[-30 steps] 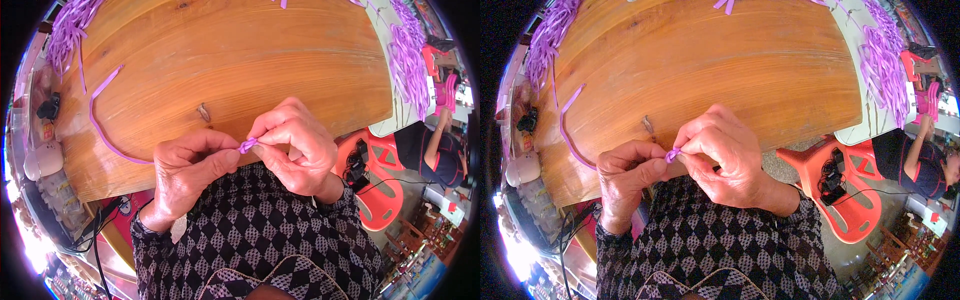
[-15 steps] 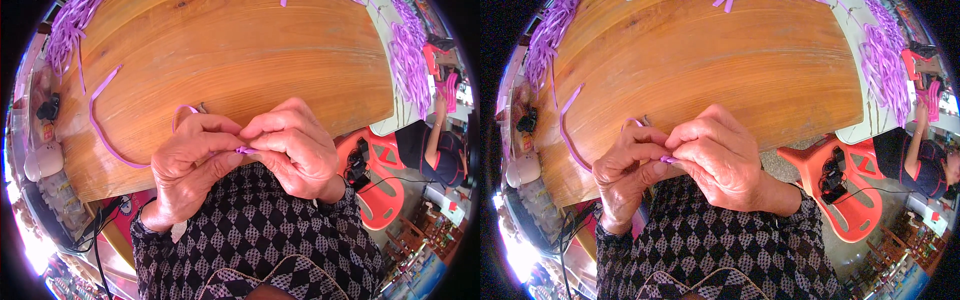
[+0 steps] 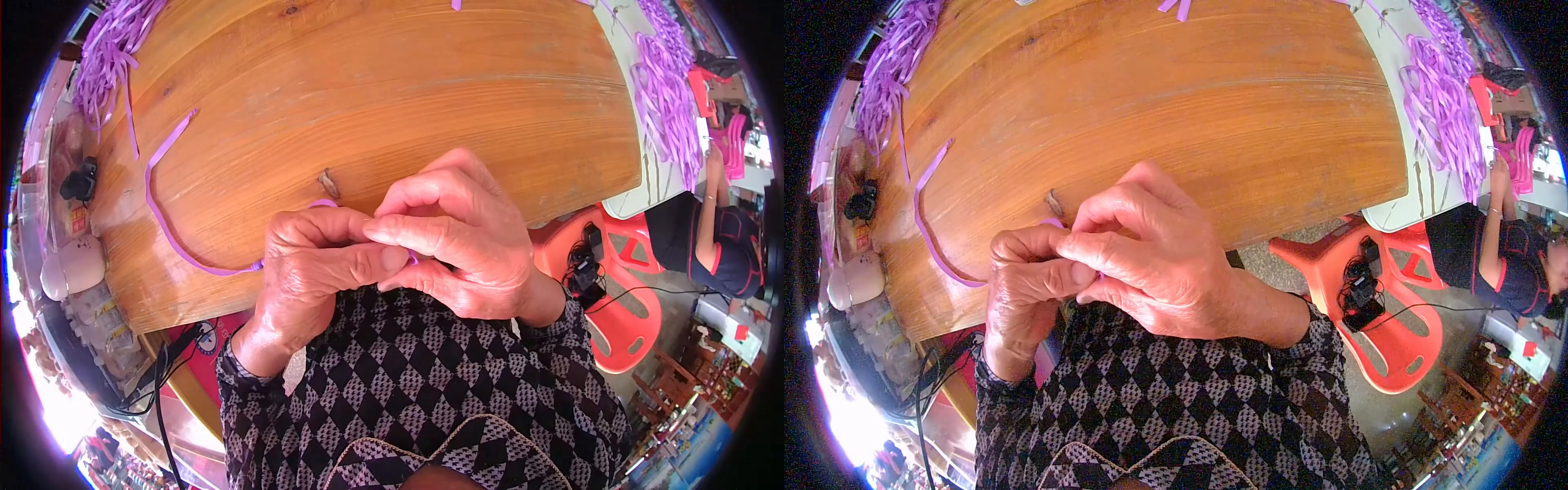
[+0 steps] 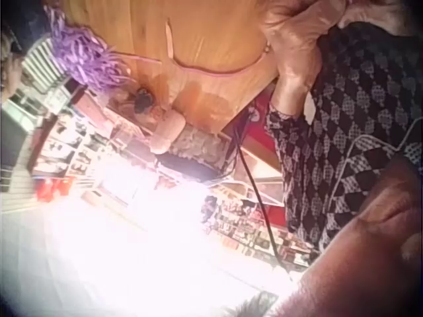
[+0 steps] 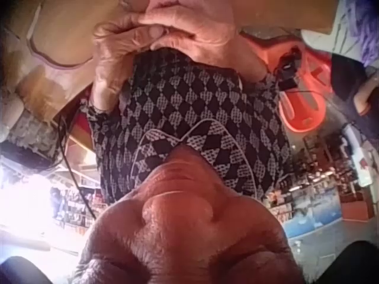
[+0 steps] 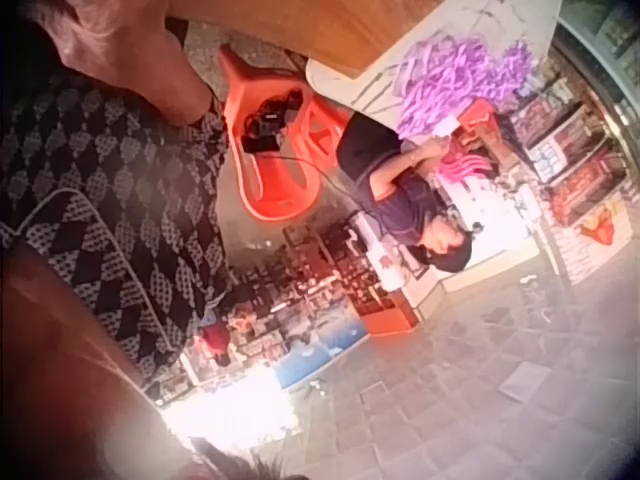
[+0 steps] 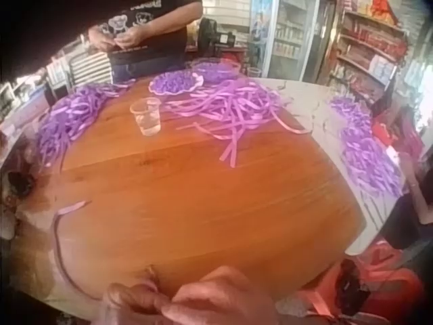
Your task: The person ties a series of knots in a purple ribbon by hand, pulling the ribbon through loops to create small segments. They repeat this process along the length of the ribbon, occasionally stretching it out on the table to check the spacing.
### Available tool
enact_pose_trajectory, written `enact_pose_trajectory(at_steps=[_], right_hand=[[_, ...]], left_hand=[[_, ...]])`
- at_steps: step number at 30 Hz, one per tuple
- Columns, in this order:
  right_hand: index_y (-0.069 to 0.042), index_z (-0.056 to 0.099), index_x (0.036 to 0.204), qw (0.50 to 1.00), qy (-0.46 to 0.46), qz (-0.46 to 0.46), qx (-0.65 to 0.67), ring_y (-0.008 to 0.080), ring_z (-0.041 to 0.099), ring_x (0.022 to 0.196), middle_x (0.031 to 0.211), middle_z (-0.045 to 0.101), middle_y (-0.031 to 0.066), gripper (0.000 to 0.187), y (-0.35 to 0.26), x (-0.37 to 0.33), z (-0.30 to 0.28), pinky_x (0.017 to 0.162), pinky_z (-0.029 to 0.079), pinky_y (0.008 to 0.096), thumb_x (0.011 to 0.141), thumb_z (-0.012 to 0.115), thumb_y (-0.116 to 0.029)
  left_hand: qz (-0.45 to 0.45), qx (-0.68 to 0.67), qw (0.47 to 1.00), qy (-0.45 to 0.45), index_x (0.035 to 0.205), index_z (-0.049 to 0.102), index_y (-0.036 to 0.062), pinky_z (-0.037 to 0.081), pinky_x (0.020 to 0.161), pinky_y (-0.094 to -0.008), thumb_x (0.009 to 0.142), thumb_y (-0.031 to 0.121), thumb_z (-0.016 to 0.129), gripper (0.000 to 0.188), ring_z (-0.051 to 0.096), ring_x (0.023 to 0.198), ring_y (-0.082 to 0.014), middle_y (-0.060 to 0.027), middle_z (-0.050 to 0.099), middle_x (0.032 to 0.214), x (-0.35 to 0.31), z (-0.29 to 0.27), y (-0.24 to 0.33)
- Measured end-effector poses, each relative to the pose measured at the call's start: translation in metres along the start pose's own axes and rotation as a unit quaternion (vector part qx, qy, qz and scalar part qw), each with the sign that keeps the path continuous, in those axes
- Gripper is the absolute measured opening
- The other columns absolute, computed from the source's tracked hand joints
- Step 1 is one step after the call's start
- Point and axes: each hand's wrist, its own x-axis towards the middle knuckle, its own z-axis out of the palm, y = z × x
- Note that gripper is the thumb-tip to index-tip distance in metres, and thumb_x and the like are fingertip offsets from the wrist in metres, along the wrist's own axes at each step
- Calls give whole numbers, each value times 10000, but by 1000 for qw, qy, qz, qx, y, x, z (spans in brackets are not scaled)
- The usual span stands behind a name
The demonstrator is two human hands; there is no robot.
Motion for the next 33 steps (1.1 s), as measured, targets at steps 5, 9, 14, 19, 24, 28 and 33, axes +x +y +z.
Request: enact_pose_trajectory(at_steps=[5,9,14,19,24,28,33], right_hand=[[-46,661,895,1000,9,9,7,220,537,730,879,621,80,336,5,-3,-4,636,427,308,584,775,-100],[-34,650,842,1000,4,20,16,214,535,729,870,623,89,264,5,-3,-6,630,421,305,613,772,-82],[-16,614,768,993,-2,72,91,208,531,722,845,626,98,192,7,-4,-7,623,414,302,644,758,-49],[-20,604,774,994,-3,71,79,211,534,724,850,626,95,198,5,-3,-7,625,421,303,643,751,-36],[-19,594,801,999,7,39,19,225,546,737,865,628,97,229,8,-5,-4,630,432,308,631,748,-17],[-18,601,841,1000,13,23,2,238,554,734,879,629,101,293,3,-4,-3,629,439,317,599,765,-37],[-12,616,869,1000,4,24,14,234,553,713,871,629,96,336,3,-2,-5,607,442,316,575,773,-54]], left_hand=[[-43,-77,995,-48,894,666,-55,387,532,-186,766,17,645,149,513,586,-67,-48,624,696,1,-6,2],[-27,-32,999,-20,890,654,-65,362,506,-191,728,34,619,193,514,551,-83,-54,615,677,-2,-7,3],[-43,-4,999,-22,899,661,-54,421,593,-191,760,25,650,160,543,640,-85,-54,624,722,-3,-7,3],[-46,-15,999,3,883,663,-47,462,663,-207,755,48,697,163,583,711,-100,-71,652,810,-1,-7,-4],[-57,-44,997,22,867,660,-34,425,572,-181,744,45,709,155,564,647,-76,-60,654,761,0,-2,-2],[-39,-48,997,36,829,654,-16,356,480,-165,730,40,721,132,515,559,-41,-47,650,711,1,-1,-7],[-33,-65,997,31,816,652,-12,341,465,-168,735,42,719,119,484,535,-36,-41,646,711,0,-2,-10]])
